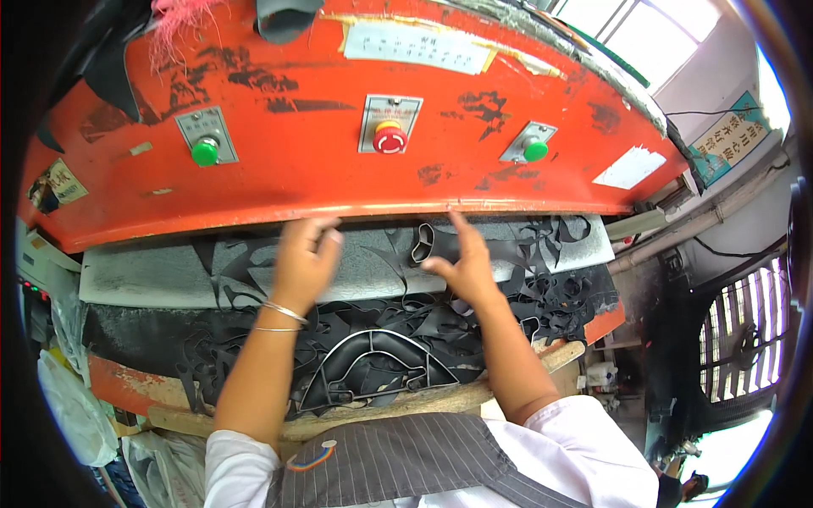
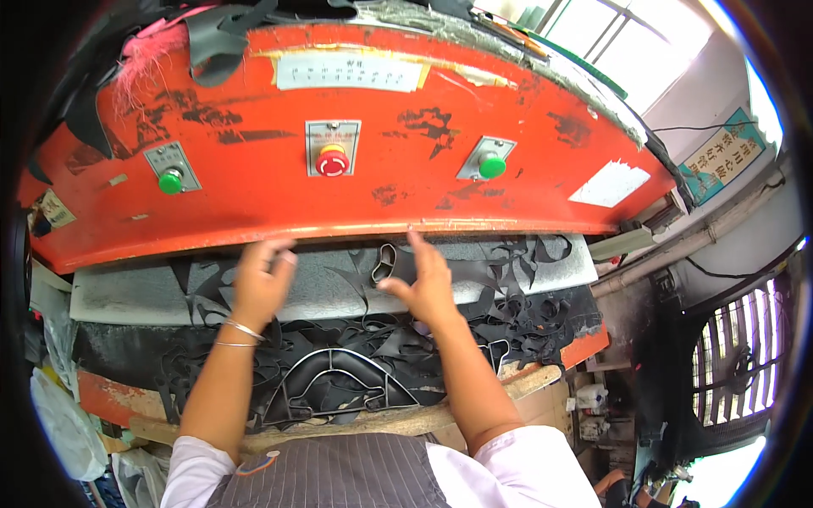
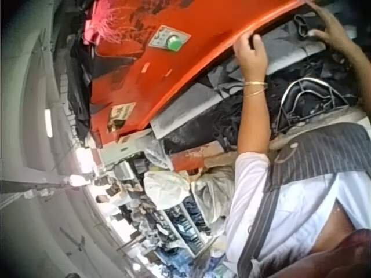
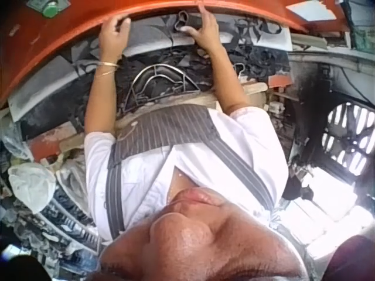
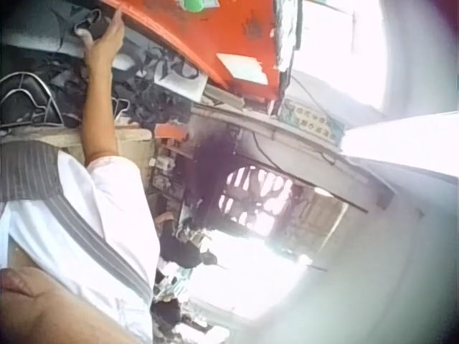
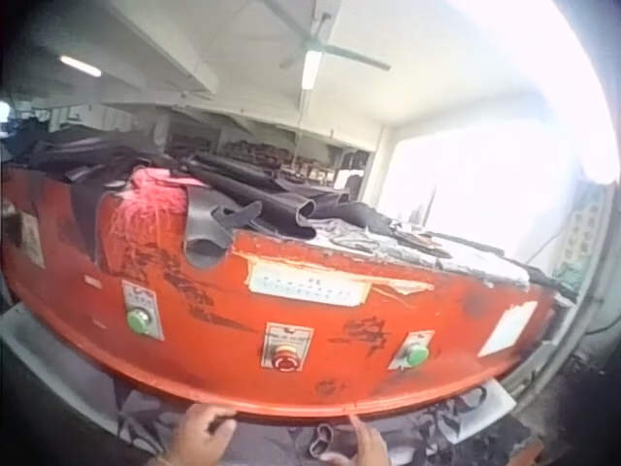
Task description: Using a hydraulic press and specialized metal dies to cut shoe components from a sheet of leather material.
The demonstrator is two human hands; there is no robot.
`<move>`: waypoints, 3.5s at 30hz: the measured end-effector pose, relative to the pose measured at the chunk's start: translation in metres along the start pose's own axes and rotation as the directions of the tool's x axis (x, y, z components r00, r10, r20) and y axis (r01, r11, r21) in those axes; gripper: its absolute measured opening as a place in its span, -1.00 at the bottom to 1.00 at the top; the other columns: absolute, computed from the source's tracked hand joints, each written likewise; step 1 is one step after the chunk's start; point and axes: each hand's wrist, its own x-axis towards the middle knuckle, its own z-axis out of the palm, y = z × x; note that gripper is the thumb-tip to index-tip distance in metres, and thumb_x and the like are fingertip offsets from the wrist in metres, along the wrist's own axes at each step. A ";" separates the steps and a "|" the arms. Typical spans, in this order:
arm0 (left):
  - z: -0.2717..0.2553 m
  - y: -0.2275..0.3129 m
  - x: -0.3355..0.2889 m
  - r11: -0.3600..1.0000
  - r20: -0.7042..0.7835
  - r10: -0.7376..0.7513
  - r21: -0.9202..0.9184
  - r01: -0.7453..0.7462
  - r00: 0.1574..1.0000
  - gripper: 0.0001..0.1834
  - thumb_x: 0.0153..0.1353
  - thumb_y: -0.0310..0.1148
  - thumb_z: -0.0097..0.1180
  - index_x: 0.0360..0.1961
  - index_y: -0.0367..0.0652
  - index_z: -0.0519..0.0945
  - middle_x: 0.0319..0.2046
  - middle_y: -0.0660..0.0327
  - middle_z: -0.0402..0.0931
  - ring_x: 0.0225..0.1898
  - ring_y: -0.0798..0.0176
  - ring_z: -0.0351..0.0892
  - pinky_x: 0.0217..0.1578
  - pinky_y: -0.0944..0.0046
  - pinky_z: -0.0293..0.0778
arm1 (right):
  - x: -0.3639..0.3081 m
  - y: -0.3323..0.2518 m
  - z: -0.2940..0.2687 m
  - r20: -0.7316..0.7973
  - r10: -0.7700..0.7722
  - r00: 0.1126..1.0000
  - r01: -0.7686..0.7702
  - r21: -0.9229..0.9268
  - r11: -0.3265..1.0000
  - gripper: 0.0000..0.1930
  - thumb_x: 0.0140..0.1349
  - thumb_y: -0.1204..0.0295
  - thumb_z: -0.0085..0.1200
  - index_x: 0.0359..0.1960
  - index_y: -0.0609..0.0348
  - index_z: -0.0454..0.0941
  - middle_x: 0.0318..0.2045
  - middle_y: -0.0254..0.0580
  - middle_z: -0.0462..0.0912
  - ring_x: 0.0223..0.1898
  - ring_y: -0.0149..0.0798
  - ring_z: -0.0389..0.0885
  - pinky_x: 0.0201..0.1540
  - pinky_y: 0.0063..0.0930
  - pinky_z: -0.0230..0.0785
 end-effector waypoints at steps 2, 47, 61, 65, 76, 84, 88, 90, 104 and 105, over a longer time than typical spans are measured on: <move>-0.053 0.004 0.022 0.979 -0.343 0.145 0.183 -0.085 0.928 -0.84 0.30 -0.36 0.07 -0.38 -0.20 0.55 -0.40 0.15 0.51 -0.28 0.09 0.46 -0.19 0.17 0.37 | 0.026 -0.013 -0.028 -0.227 0.040 0.973 -0.007 0.142 0.990 -0.19 0.02 0.18 0.39 0.24 0.26 0.25 0.00 0.07 0.48 0.00 -0.05 0.47 0.08 -0.24 0.33; -0.094 0.168 -0.129 0.951 0.408 0.283 -0.239 -0.197 0.868 -0.79 0.13 -0.51 0.23 -0.18 -0.29 0.64 -0.34 0.05 0.64 -0.33 0.05 0.65 -0.28 0.19 0.54 | -0.121 -0.165 -0.085 0.159 -0.573 0.804 0.178 0.856 0.486 -0.83 0.11 0.72 0.06 -0.29 0.20 0.51 -0.49 -0.21 0.52 -0.45 -0.18 0.51 -0.36 -0.37 0.36; -0.057 0.200 -0.087 0.837 0.321 0.513 0.019 -0.547 0.796 -0.79 -0.06 -0.48 0.28 -0.34 -0.23 0.61 -0.50 0.24 0.59 -0.49 0.23 0.59 -0.45 0.30 0.46 | -0.079 -0.125 -0.112 0.062 -0.688 0.723 0.384 0.792 0.474 -0.74 -0.15 0.65 0.12 -0.33 0.20 0.54 -0.50 -0.19 0.48 -0.47 -0.07 0.44 -0.39 -0.26 0.29; -0.038 0.204 -0.085 0.865 0.249 0.496 -0.059 -0.498 0.832 -0.81 -0.07 -0.56 0.23 -0.36 -0.21 0.60 -0.56 0.20 0.56 -0.57 0.17 0.56 -0.50 0.26 0.48 | -0.077 -0.112 -0.115 -0.069 -0.702 0.709 0.517 0.729 0.450 -0.71 -0.14 0.60 0.14 -0.27 0.20 0.58 -0.49 -0.21 0.50 -0.50 -0.11 0.44 -0.43 -0.28 0.26; -0.007 0.143 -0.082 0.967 0.329 -0.254 0.083 0.240 0.910 -0.63 0.25 -0.25 0.14 -0.62 -0.26 0.48 -0.65 0.00 0.41 -0.62 -0.01 0.41 -0.56 0.12 0.32 | -0.025 -0.042 -0.070 0.182 -0.127 0.975 0.046 0.392 0.919 -0.56 0.15 0.24 0.25 0.01 0.17 0.51 -0.22 -0.05 0.62 -0.13 0.02 0.53 -0.04 -0.18 0.38; 0.056 0.060 -0.039 0.972 0.233 -0.102 0.229 0.047 0.967 -0.67 0.14 -0.48 0.07 -0.04 -0.26 0.43 -0.11 -0.07 0.57 -0.04 -0.13 0.55 -0.02 0.03 0.44 | 0.032 -0.025 0.031 0.255 -0.105 0.961 0.122 -0.050 0.991 -0.17 -0.08 -0.04 0.36 0.22 0.06 0.35 0.14 0.08 0.45 0.19 0.03 0.34 0.20 -0.04 0.19; 0.085 0.027 -0.034 0.963 0.281 -0.074 0.270 -0.005 0.957 -0.59 0.13 -0.52 0.00 0.03 -0.26 0.30 0.05 -0.02 0.53 0.14 -0.13 0.44 0.19 -0.06 0.26 | 0.039 -0.014 0.037 0.175 -0.145 0.974 0.122 0.135 0.983 -0.35 -0.11 0.09 0.40 0.00 0.10 0.45 -0.02 0.02 0.55 0.09 -0.02 0.43 0.13 -0.14 0.28; 0.093 0.020 -0.041 0.967 0.298 -0.045 0.253 -0.034 0.954 -0.60 0.12 -0.52 -0.01 0.02 -0.25 0.30 0.07 0.00 0.52 0.20 -0.11 0.40 0.22 -0.08 0.20 | 0.039 -0.002 0.032 0.148 0.000 0.989 -0.044 0.293 0.955 -0.40 -0.11 0.14 0.41 -0.05 0.11 0.46 -0.09 -0.01 0.57 0.05 -0.02 0.45 0.09 -0.19 0.32; 0.095 0.057 -0.050 0.965 0.484 -0.049 0.248 -0.083 0.874 -0.64 0.14 -0.49 -0.01 0.00 -0.22 0.38 0.20 0.20 0.45 0.36 0.06 0.22 0.29 -0.22 0.01 | 0.002 0.011 -0.002 0.144 -0.128 0.981 0.110 0.127 0.986 -0.41 -0.19 0.23 0.47 -0.07 0.09 0.51 0.03 0.08 0.53 0.18 0.08 0.37 0.15 -0.08 0.19; 0.096 0.058 -0.052 0.968 0.483 -0.045 0.238 -0.082 0.874 -0.65 0.14 -0.49 -0.01 0.00 -0.22 0.39 0.21 0.21 0.45 0.36 0.08 0.21 0.29 -0.22 0.00 | 0.001 0.012 -0.002 0.145 -0.126 0.981 0.108 0.123 0.986 -0.41 -0.19 0.23 0.47 -0.07 0.09 0.51 0.03 0.08 0.53 0.18 0.08 0.37 0.15 -0.08 0.19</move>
